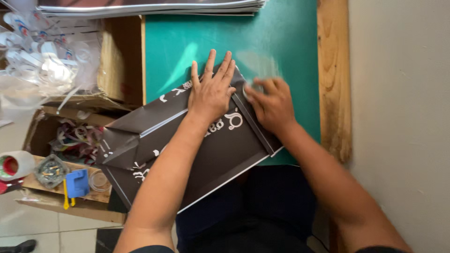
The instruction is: The person folds printed paper sheets along pre-scored lines by hand and applies adhesive tape to secure the edges, constructing a paper shopping bag.
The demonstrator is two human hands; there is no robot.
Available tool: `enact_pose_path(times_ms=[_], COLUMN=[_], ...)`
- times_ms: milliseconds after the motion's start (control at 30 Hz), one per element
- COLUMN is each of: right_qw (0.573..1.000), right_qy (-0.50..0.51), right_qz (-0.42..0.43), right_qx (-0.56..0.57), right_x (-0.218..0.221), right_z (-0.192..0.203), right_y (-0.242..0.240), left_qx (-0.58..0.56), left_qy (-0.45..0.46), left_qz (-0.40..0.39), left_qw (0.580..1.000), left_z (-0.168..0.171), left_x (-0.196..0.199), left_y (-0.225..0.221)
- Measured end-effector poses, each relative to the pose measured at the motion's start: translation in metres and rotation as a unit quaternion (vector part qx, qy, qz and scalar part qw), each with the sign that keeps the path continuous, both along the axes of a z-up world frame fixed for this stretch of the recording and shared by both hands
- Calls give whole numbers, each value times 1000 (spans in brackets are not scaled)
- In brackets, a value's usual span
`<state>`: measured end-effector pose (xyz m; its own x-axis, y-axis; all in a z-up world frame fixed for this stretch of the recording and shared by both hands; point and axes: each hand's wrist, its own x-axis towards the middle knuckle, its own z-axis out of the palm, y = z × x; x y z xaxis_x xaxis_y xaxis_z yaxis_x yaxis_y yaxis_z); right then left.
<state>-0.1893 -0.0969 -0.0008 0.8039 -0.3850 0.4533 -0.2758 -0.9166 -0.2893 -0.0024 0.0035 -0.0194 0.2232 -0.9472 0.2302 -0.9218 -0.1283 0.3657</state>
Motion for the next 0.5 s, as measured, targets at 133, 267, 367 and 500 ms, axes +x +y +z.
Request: enact_pose_path(times_ms=[133,267,367,500], right_qw=[998,993,991,994], right_qy=[41,69,78,85], right_qz=[-50,-98,-107,-65], right_qx=[6,14,12,39], right_x=[-59,-102,-127,-135], right_z=[1,-2,-4,9], right_y=[43,75,89,85], left_qx=[17,13,9,11], left_qy=[-5,-14,-9,-16], left_qz=[-13,-10,-11,-11], left_qw=[1000,1000,1000,1000], left_z=[-5,-6,-8,-7], left_x=[0,1,0,2], left_y=[-2,0,-1,-1])
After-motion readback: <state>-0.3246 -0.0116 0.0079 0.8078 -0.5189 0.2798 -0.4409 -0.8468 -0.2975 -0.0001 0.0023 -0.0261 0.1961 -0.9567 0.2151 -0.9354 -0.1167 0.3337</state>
